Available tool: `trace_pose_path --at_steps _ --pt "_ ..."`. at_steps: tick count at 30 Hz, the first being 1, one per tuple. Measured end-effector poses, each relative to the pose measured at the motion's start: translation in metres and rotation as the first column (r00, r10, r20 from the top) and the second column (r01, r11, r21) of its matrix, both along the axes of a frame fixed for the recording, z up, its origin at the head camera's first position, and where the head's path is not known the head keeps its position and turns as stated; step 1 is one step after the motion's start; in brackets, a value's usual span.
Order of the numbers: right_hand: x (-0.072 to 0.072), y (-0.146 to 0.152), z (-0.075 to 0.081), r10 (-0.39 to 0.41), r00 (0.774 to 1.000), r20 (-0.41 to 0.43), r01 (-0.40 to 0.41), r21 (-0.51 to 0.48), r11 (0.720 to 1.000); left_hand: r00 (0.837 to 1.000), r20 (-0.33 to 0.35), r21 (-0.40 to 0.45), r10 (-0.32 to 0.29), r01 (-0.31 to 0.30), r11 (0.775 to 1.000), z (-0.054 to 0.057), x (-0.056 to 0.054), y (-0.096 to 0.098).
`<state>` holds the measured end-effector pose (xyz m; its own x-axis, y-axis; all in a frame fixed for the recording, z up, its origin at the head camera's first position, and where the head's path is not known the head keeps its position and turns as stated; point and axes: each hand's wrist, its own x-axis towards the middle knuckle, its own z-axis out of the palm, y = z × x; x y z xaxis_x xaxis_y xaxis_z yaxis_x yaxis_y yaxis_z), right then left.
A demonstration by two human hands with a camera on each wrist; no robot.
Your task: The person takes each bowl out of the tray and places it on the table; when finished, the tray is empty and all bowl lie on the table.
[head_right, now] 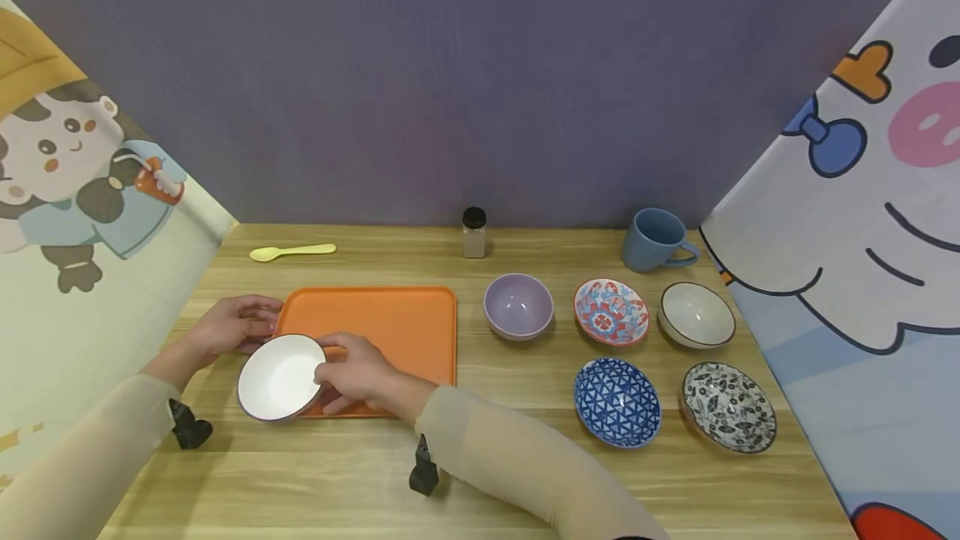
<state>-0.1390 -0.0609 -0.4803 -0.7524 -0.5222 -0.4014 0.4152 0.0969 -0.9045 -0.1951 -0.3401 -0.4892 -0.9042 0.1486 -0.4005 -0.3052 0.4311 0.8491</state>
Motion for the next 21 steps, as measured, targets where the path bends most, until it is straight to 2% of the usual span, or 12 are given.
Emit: trace_pose_path --at_steps 5,11,21 --pt "0.003 0.008 0.000 -0.026 0.998 0.048 0.027 -0.022 0.999 1.000 0.008 -0.010 0.000 0.001 1.000 0.000 0.000 -0.001" --pt "0.003 0.023 0.007 -0.024 0.996 0.080 0.028 -0.047 0.998 1.000 0.005 -0.003 0.004 -0.004 1.000 0.002 -0.001 -0.001" --pt "0.005 0.057 0.026 0.000 0.997 0.071 0.008 -0.105 0.994 1.000 0.012 -0.011 0.004 -0.004 1.000 0.000 -0.002 -0.001"
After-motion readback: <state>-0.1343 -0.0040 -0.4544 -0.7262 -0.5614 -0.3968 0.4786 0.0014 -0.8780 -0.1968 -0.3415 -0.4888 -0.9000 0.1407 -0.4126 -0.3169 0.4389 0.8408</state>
